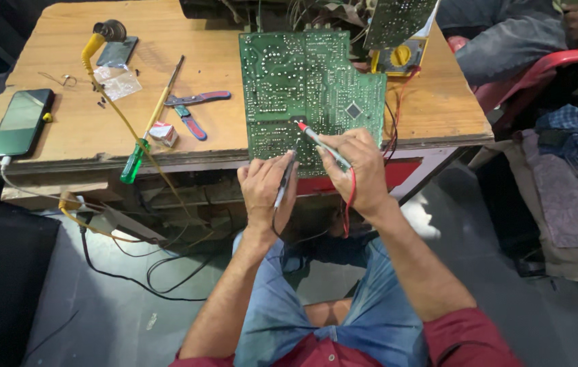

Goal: The person sits at a repair bench and tests a large green circuit board using a multimeter, touching the red and black probes to various points on the board. They reposition the board, adjust the multimeter, and continue probing different solder points across the board.

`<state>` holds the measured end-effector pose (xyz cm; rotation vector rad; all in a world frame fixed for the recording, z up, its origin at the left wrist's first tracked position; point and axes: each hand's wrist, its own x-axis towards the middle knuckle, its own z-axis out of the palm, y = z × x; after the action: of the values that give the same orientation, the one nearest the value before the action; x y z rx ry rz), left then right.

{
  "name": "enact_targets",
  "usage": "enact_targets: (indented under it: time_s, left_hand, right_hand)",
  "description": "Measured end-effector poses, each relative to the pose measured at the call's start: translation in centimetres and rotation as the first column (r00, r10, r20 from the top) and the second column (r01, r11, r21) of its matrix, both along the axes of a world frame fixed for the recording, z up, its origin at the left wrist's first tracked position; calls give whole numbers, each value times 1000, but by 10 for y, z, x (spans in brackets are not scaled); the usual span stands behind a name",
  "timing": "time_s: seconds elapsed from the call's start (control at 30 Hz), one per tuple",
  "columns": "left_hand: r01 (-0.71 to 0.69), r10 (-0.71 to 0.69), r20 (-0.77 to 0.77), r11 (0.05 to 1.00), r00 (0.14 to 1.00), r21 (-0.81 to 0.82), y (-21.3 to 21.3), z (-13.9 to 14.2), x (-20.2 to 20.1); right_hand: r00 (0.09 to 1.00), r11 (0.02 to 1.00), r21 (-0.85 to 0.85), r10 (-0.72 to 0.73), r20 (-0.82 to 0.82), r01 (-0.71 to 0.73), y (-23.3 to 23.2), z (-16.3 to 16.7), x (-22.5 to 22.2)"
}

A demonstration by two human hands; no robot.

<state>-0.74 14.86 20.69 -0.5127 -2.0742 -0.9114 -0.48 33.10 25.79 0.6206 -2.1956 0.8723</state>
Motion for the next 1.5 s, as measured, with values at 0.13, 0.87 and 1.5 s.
enact_targets:
  time_s: [0.13, 0.87, 1.5]
  left_hand:
    - [-26, 26, -8, 999, 1000, -21, 2, -2, 0]
    - [-55, 55, -8, 998, 998, -9, 7, -11, 6]
    - [-43, 43, -10, 999, 999, 18, 6, -9, 9]
  right_hand:
    - [1000, 1000, 16, -13, 2, 13, 1, 3, -3]
    - [997, 1000, 22, 13, 70, -14, 8, 13, -8]
    - [993, 997, 9, 82, 83, -83, -3, 8, -12]
